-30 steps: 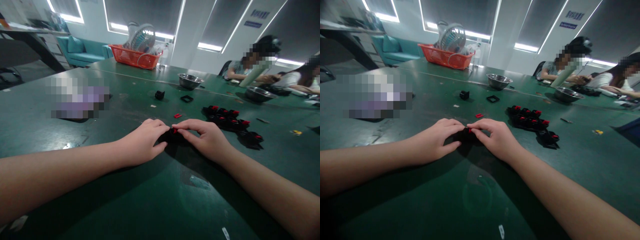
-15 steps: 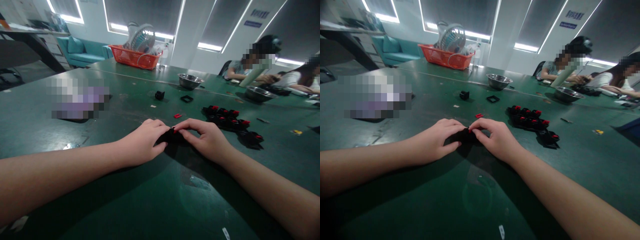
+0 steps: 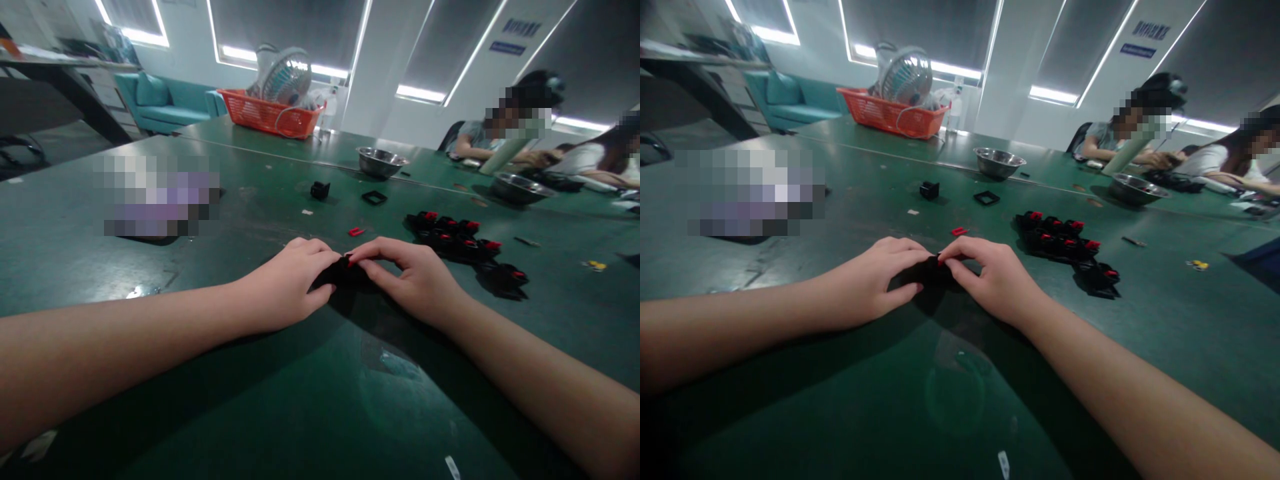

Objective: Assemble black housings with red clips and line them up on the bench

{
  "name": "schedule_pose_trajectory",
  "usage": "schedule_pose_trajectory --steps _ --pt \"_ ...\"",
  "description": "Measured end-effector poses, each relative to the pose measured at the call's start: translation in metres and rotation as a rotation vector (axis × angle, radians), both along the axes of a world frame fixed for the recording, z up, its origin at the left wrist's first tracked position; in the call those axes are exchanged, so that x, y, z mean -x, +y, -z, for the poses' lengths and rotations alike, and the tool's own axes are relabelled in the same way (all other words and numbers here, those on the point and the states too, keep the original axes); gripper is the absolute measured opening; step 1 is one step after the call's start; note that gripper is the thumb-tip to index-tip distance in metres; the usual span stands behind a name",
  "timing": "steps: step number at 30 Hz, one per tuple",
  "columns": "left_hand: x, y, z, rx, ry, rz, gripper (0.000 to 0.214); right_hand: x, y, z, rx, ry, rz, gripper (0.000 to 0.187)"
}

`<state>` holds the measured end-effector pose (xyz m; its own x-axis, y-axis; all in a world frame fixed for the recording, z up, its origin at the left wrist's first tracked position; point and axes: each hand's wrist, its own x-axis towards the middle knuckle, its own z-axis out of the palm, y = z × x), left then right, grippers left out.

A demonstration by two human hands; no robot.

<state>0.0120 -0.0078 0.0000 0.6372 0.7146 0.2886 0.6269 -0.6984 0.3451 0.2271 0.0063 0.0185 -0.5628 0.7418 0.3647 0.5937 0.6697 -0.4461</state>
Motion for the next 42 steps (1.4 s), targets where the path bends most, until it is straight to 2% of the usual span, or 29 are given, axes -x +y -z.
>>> schedule_pose_trajectory --steps 17,42 --pt "0.0003 0.0 0.0001 0.014 0.0 -0.005 0.033 -0.0001 -0.0031 0.0011 -0.102 -0.016 0.008 0.015" --pt "0.0017 -0.0001 0.0014 0.013 -0.03 0.021 0.031 -0.0002 -0.0033 -0.0003 -0.089 -0.03 -0.018 0.011"
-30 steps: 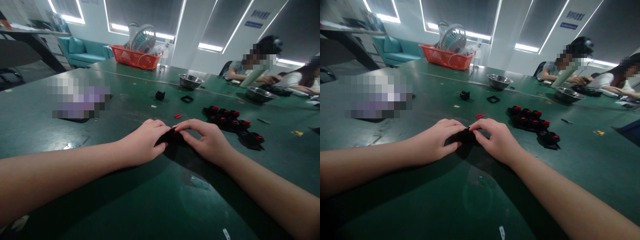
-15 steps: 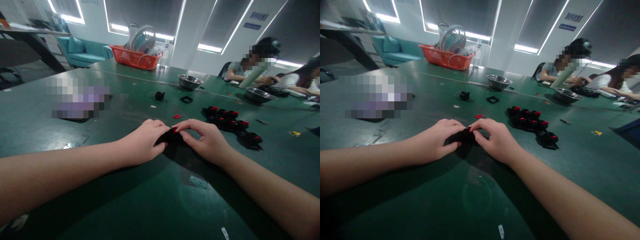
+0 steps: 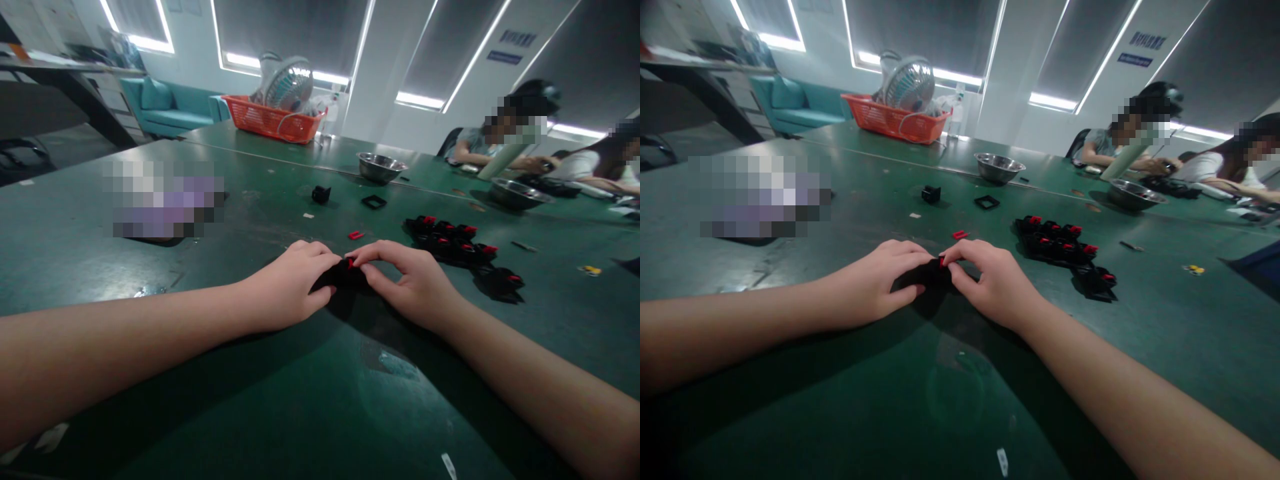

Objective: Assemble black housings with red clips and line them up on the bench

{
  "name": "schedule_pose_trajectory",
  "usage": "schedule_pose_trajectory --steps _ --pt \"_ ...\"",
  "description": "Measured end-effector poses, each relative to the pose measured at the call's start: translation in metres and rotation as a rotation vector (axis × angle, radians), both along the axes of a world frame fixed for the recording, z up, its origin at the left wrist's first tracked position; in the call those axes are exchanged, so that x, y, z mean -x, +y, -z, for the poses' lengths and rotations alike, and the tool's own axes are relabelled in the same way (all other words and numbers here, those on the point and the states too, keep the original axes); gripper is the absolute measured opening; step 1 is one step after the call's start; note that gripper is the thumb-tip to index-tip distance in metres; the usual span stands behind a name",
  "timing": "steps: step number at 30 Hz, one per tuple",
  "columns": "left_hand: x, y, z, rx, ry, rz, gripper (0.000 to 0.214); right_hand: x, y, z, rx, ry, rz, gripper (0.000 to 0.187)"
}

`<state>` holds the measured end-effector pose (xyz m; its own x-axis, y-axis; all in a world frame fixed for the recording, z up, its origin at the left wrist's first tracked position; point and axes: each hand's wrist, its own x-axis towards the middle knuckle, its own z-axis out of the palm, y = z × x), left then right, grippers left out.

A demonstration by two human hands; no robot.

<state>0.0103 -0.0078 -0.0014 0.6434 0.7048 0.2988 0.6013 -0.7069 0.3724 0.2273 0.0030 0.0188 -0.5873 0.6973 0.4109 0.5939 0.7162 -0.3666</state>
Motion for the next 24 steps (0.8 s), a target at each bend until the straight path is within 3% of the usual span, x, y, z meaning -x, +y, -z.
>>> schedule_pose_trajectory --steps 8,24 --pt "-0.002 -0.0005 -0.0017 0.011 0.018 -0.025 0.032 -0.0009 0.0015 0.0006 -0.032 0.027 0.044 0.013" --pt "-0.0025 -0.0032 -0.0074 0.071 0.031 -0.05 0.033 0.001 0.0 -0.0046 0.152 0.155 0.078 0.014"
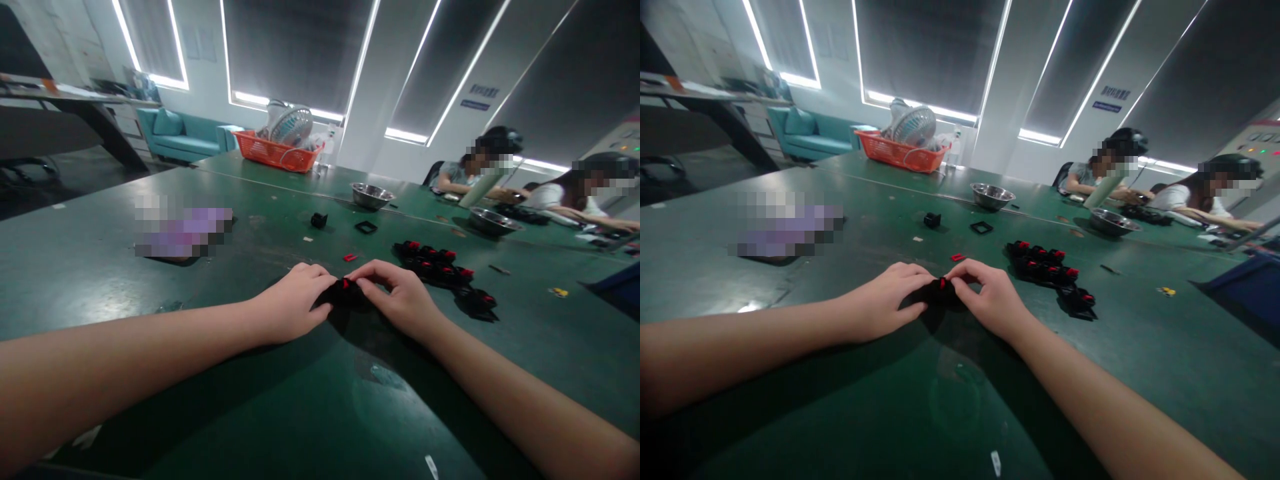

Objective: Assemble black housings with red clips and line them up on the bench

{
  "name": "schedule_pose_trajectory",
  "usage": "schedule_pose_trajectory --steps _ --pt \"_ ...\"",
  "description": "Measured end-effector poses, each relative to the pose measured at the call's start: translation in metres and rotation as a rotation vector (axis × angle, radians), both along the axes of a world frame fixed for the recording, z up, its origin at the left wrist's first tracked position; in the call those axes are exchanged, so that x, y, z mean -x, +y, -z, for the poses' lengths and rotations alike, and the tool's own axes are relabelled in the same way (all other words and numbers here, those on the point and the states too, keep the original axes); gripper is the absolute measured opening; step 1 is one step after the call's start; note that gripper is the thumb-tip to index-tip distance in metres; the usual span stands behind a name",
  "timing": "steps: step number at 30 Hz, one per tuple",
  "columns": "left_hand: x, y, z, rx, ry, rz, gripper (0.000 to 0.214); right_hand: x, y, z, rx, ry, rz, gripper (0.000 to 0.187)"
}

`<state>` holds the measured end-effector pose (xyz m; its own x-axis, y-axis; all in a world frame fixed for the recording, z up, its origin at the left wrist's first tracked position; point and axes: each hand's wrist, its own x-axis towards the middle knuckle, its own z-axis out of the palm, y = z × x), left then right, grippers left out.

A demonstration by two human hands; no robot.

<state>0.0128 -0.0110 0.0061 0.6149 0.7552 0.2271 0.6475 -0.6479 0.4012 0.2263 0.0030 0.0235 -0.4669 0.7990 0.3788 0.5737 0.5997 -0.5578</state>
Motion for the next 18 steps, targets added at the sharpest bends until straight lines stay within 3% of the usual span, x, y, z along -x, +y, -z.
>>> schedule_pose_trajectory --steps 18 --pt "0.0015 -0.0026 -0.0026 -0.05 0.022 0.01 0.03 0.0039 -0.0011 -0.0041 0.011 -0.024 0.023 0.013"
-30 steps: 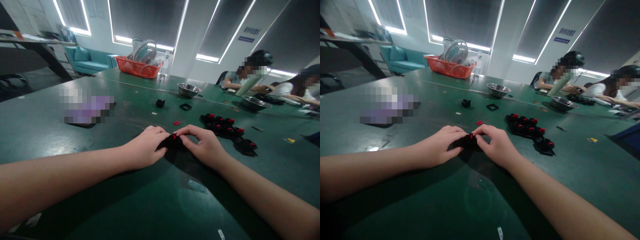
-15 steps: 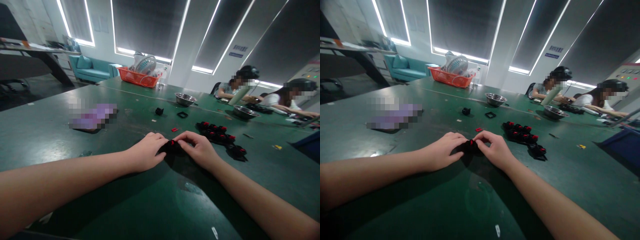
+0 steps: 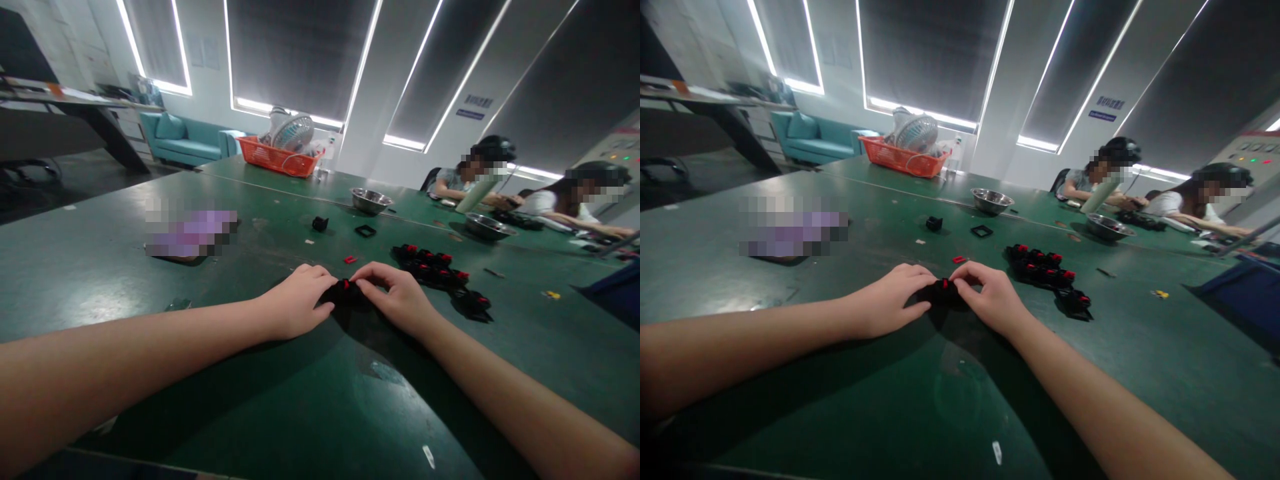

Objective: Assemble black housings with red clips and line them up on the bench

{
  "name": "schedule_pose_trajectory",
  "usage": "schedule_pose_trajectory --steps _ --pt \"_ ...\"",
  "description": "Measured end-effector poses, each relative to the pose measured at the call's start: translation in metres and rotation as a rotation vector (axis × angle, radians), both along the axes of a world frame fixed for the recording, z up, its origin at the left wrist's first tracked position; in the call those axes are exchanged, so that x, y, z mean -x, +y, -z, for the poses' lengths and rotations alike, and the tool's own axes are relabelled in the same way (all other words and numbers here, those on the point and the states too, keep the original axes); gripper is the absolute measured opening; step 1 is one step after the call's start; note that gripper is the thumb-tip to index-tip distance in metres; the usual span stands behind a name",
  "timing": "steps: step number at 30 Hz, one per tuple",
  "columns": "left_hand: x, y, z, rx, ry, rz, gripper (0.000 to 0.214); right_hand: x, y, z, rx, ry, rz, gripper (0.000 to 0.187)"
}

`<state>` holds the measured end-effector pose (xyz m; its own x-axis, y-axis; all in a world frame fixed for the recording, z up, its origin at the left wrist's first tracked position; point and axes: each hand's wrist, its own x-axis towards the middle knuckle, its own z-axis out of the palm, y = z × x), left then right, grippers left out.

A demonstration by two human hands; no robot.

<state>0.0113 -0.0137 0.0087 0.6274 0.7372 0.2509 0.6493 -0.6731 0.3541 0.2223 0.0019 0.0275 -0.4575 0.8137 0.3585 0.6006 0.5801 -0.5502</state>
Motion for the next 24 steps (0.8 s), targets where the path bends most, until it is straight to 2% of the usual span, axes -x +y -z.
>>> schedule_pose_trajectory --steps 24 --pt "-0.0001 0.0016 0.0018 0.006 -0.021 -0.011 0.03 0.0021 0.0 -0.0002 0.045 -0.073 0.067 0.01"
